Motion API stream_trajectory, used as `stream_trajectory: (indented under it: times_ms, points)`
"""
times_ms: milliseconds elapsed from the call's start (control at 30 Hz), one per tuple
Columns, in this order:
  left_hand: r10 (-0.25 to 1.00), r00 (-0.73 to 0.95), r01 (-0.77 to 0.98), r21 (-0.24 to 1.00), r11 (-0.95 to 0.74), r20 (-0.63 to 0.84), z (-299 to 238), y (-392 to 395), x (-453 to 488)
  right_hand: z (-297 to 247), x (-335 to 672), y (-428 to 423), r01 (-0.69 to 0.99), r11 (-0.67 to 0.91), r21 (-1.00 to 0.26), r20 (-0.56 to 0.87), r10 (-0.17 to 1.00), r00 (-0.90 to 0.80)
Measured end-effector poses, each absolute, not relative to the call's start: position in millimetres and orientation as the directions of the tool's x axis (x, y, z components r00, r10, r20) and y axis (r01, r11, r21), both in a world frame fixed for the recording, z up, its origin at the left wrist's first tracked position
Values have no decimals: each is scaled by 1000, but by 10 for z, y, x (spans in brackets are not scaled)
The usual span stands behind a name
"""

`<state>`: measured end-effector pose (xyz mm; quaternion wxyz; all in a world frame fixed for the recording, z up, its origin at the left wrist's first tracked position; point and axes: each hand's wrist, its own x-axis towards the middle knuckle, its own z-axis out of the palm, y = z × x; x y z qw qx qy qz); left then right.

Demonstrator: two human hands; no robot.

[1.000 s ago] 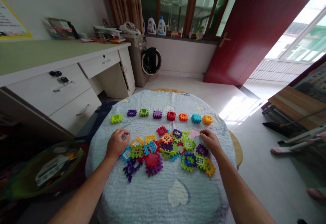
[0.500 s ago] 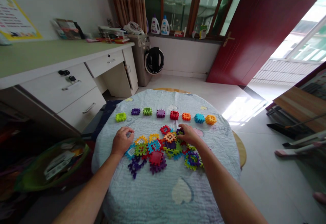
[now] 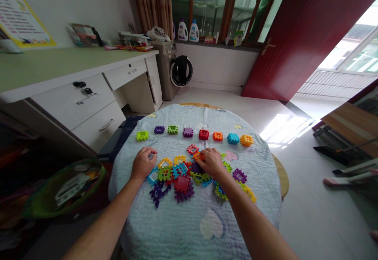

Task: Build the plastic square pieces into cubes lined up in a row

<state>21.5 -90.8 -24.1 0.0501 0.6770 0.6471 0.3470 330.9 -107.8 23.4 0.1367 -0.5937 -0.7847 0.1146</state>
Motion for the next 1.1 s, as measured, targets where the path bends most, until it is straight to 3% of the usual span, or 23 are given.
stream_trajectory:
  times_ms: [267, 467, 567, 700, 900, 1100]
  points:
    - [917, -80, 831, 534, -155, 391, -246, -905, 202, 160, 3550, -899, 801, 267, -536, 200, 962, -187]
    - [919, -93, 828, 543, -143, 383, -230, -913, 207, 93, 3811, -799, 611, 83, -788, 220, 964, 152]
    - [919, -87, 831, 536, -145, 384, -225, -914, 210, 68, 4007, -772, 543, 18, -839, 198, 941, 276]
    - [919, -88, 835, 532, -143, 385, -225, -910, 209, 44, 4180, -795, 658, 13, -753, 271, 917, 293]
    - [913, -84, 837, 525, -153, 400, -236, -906, 203, -39, 4185, -982, 831, 179, -527, 373, 927, 37]
    - [914, -77, 835, 527, -159, 399, -259, -896, 196, -67, 4285, -1269, 841, 211, -498, 353, 935, -26]
